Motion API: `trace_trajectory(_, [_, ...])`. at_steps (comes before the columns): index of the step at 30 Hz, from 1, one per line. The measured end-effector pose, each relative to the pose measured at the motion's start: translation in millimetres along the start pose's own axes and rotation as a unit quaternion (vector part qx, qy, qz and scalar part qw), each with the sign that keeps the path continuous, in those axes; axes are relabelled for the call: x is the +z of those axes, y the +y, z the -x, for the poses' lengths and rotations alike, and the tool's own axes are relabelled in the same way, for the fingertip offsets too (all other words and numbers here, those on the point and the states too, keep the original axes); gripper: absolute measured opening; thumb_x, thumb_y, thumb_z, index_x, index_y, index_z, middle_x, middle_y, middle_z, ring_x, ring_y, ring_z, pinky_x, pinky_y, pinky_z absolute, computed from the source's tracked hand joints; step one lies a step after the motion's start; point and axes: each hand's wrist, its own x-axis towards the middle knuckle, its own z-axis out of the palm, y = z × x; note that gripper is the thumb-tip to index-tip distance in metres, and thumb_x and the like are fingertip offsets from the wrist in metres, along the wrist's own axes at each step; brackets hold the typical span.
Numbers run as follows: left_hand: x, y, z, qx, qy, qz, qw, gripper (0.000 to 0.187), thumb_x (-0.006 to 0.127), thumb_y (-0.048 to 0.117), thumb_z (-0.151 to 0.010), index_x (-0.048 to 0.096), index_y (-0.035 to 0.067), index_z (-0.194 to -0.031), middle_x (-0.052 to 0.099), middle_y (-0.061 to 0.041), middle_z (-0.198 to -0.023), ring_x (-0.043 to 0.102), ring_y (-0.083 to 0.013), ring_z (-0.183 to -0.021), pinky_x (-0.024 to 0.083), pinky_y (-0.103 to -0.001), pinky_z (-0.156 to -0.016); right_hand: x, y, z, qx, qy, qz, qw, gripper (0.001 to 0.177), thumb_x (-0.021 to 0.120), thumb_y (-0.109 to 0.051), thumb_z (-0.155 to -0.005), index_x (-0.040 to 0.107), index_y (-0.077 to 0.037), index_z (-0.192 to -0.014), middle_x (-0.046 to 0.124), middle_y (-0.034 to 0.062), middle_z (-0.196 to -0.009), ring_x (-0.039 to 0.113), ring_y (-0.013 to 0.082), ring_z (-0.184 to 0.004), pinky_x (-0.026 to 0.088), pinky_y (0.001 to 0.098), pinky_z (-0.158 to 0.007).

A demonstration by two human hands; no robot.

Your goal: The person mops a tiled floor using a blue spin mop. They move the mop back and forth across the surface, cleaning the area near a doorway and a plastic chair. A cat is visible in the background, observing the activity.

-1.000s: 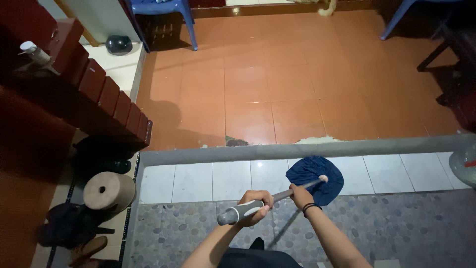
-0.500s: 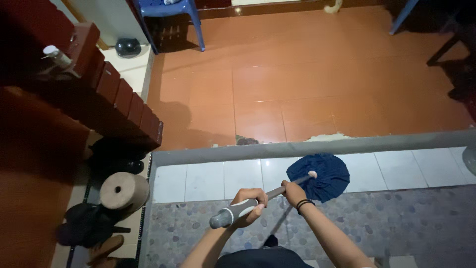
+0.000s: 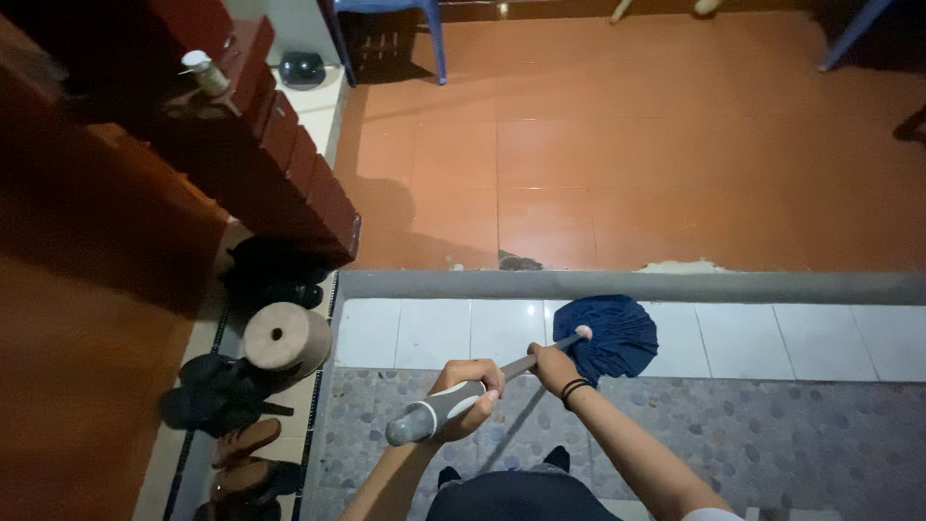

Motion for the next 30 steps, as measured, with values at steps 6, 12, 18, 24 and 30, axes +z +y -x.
trace_trajectory(6, [-41, 21, 44, 0.030, 0.031, -0.023, 0.999, 0.021, 0.058, 0.021, -0.087, 0.053, 0.003, -0.077, 0.062, -0.010, -0.074, 0.058, -0.0171, -0.068, 0.051, -0.034, -0.066, 35, -58, -12, -0.048, -0.001, 0.003, 0.999, 0.016, 0.068, -0.019, -0.089, 0.064, -0.008, -0.099, 0.072, 0.0183, -0.084, 0.070, 0.0392, -0.084, 0.053, 0.0493, -0.075])
trace_trajectory(12, [-73, 33, 85, 0.005, 0.058, -0.079, 0.995, 0.020, 0.057, 0.021, -0.084, 0.055, 0.005, -0.073, 0.061, -0.008, -0.071, 0.054, -0.0148, -0.061, 0.049, -0.032, -0.059, 68, -110, -22, -0.099, 0.005, 0.006, 0.995, 0.018, 0.071, -0.019, -0.087, 0.065, -0.008, -0.099, 0.072, 0.0195, -0.085, 0.070, 0.0400, -0.085, 0.054, 0.0499, -0.074])
trace_trajectory(18, [-102, 59, 121, 0.019, 0.079, -0.070, 0.994, 0.019, 0.057, 0.020, -0.085, 0.052, 0.003, -0.077, 0.061, -0.009, -0.074, 0.056, -0.0162, -0.068, 0.049, -0.034, -0.065, 90, -163, -23, -0.103, -0.016, 0.008, 0.995, 0.021, 0.073, -0.017, -0.085, 0.065, -0.008, -0.102, 0.072, 0.0196, -0.084, 0.070, 0.0397, -0.084, 0.054, 0.0499, -0.075])
trace_trajectory(24, [-125, 60, 146, -0.005, 0.075, -0.076, 0.994, 0.022, 0.059, 0.023, -0.082, 0.054, 0.005, -0.072, 0.057, -0.008, -0.067, 0.052, -0.0155, -0.060, 0.047, -0.033, -0.058, 108, -205, -22, -0.119, -0.015, -0.009, 0.993, 0.020, 0.073, -0.017, -0.085, 0.065, -0.008, -0.101, 0.071, 0.0180, -0.084, 0.070, 0.0389, -0.082, 0.054, 0.0496, -0.072])
trace_trajectory(30, [-147, 60, 158, 0.045, 0.065, -0.072, 0.994, 0.021, 0.057, 0.021, -0.086, 0.052, 0.003, -0.077, 0.059, -0.008, -0.073, 0.057, -0.0166, -0.069, 0.051, -0.033, -0.067, 108, -225, -21, -0.115, -0.019, 0.015, 0.993, 0.019, 0.072, -0.017, -0.085, 0.064, -0.010, -0.101, 0.071, 0.0173, -0.082, 0.070, 0.0386, -0.082, 0.054, 0.0501, -0.072])
